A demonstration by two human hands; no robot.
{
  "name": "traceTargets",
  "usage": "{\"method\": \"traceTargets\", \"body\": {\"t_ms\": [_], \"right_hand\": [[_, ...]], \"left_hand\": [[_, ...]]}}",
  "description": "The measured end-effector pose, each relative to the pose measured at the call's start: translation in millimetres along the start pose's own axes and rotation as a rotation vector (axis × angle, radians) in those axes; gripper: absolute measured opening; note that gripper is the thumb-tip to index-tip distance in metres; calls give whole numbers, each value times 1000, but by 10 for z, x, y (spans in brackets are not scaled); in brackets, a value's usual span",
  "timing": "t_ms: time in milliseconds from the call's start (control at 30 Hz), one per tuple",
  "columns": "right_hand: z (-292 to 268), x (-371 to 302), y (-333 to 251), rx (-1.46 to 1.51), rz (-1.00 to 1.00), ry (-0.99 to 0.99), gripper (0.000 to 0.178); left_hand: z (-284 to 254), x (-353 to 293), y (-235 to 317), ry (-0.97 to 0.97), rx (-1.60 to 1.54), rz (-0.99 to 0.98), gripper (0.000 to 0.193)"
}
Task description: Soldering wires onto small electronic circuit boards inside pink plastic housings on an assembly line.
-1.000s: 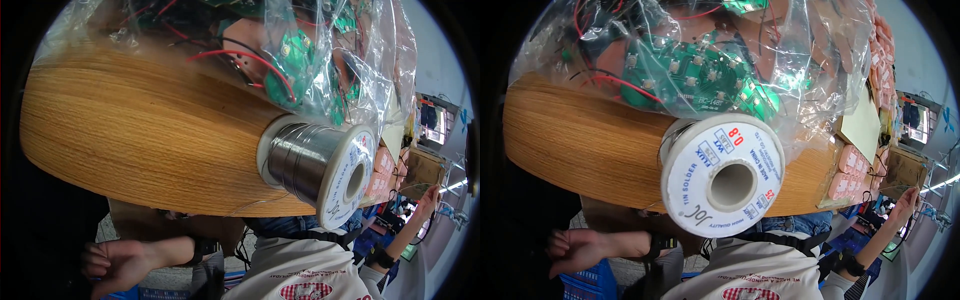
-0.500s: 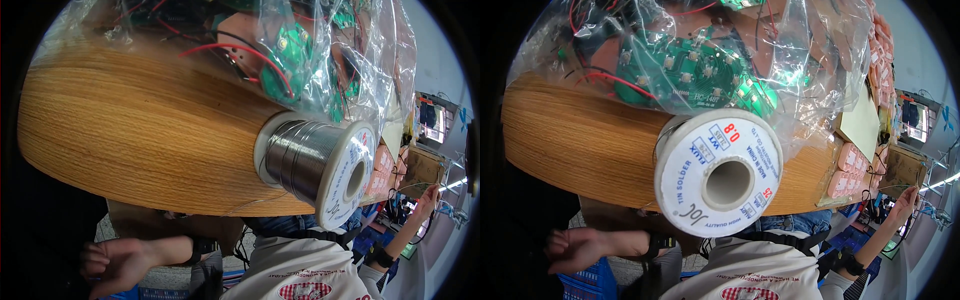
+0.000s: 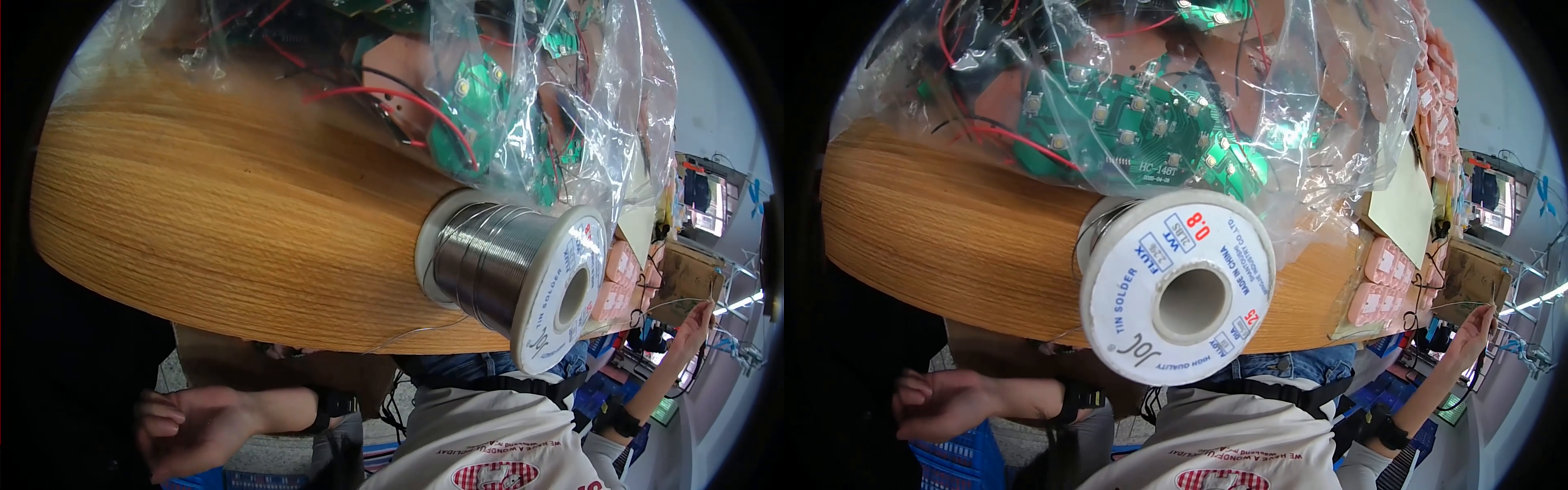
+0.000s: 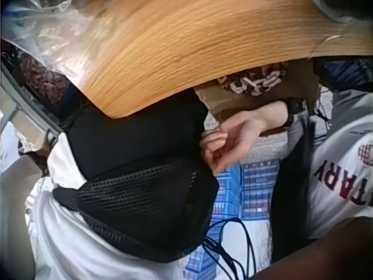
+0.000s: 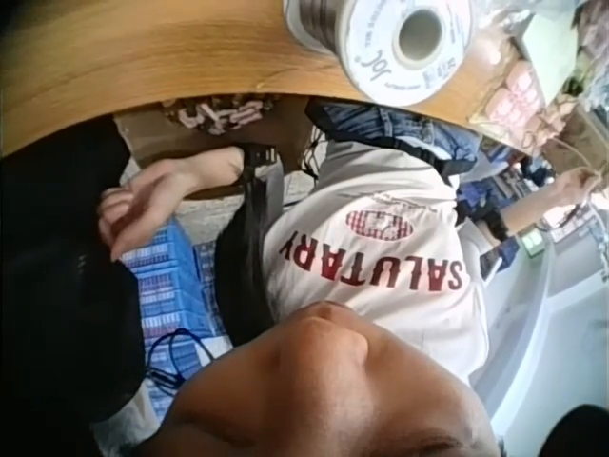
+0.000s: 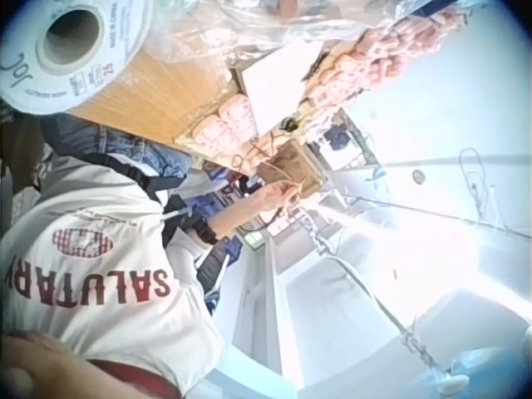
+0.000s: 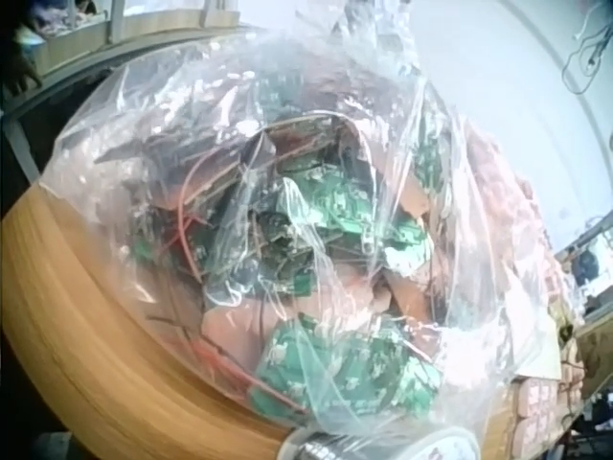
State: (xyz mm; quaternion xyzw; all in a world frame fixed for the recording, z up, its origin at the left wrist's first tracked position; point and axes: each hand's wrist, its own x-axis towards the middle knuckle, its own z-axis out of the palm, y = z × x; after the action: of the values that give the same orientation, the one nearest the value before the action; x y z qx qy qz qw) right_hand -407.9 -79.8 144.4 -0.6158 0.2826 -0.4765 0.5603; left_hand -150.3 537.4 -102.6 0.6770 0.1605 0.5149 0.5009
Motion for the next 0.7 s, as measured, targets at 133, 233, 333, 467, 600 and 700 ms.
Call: {"method": "traceTargets", "body": {"t_ms": [133, 233, 333, 467, 600, 700], "right_hand": [[107, -43, 19, 2, 2, -5, 9], [120, -37, 30, 16, -2, -4, 10], [76, -13, 9, -24, -28, 18, 10], [20, 34, 19, -9, -13, -5, 7], [77, -10, 67, -27, -39, 29, 5], [82, 40, 39, -39, -30, 26, 5]], "left_hand": [[-16, 4, -21, 2, -70, -32, 49], [8, 14, -1, 83, -78, -65, 51], [-76, 61, -50, 35, -97, -67, 52], [-124, 106, -55, 63, -139, -87, 52], [-135, 88, -48, 15, -96, -61, 50], [-96, 70, -6, 21, -64, -44, 48]]}}
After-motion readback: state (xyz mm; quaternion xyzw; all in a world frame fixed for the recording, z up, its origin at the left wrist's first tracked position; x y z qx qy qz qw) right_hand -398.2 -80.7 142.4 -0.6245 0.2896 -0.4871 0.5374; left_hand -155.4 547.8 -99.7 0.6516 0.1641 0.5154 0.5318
